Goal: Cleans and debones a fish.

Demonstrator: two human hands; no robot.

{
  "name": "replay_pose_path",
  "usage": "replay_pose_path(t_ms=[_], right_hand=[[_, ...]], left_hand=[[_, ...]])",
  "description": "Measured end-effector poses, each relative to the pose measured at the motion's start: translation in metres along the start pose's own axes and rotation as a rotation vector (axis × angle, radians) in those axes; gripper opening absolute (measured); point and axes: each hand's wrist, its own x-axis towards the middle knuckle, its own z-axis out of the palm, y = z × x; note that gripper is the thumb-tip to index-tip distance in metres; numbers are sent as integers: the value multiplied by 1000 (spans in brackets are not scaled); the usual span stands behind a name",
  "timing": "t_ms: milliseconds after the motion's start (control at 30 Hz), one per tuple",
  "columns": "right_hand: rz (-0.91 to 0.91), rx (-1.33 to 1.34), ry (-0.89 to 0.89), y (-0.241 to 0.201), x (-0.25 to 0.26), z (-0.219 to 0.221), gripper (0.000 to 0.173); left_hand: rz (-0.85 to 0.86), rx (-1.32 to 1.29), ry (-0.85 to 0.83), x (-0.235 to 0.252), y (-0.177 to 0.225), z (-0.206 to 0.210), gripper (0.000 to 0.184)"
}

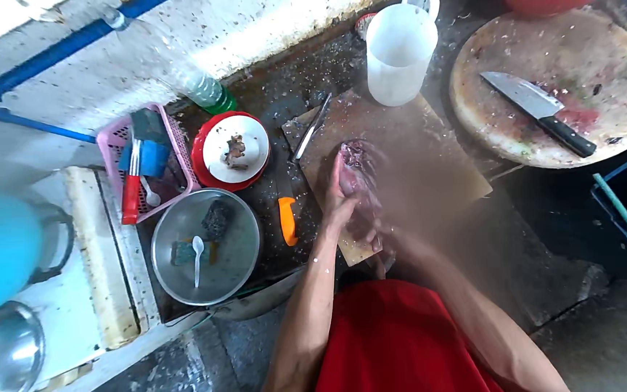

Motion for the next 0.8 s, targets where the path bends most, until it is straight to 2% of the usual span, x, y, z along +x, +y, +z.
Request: replay_pose_path(t_ms=[133, 200, 333, 433, 533, 633, 700, 800], right_hand=[[-204, -204, -1, -22, -8, 8, 37], [-139, -213, -34, -29, -18, 11, 38], [55, -17, -6, -11, -3, 4, 34], [-39, -90, 35, -6, 7, 5, 33], [-193, -243, 24, -20, -10, 12, 39], [-78, -155, 5, -19, -15, 10, 33], [7, -67, -28, -7, -5, 3, 36], [-67, -164, 38, -4, 3, 6, 33]], left_hand=[[-23, 37, 33, 1, 1, 2, 111], [-52, -35, 45, -2, -2, 2, 113], [-34, -54, 12, -3, 1, 1, 108], [-28, -27, 25, -1, 0, 2, 108], [-78, -43, 59, -2, -3, 2, 112], [-77, -101, 36, -4, -3, 1, 111], [-41, -83, 5, -4, -2, 0, 109], [-35, -19, 7, -3, 1, 1, 108]])
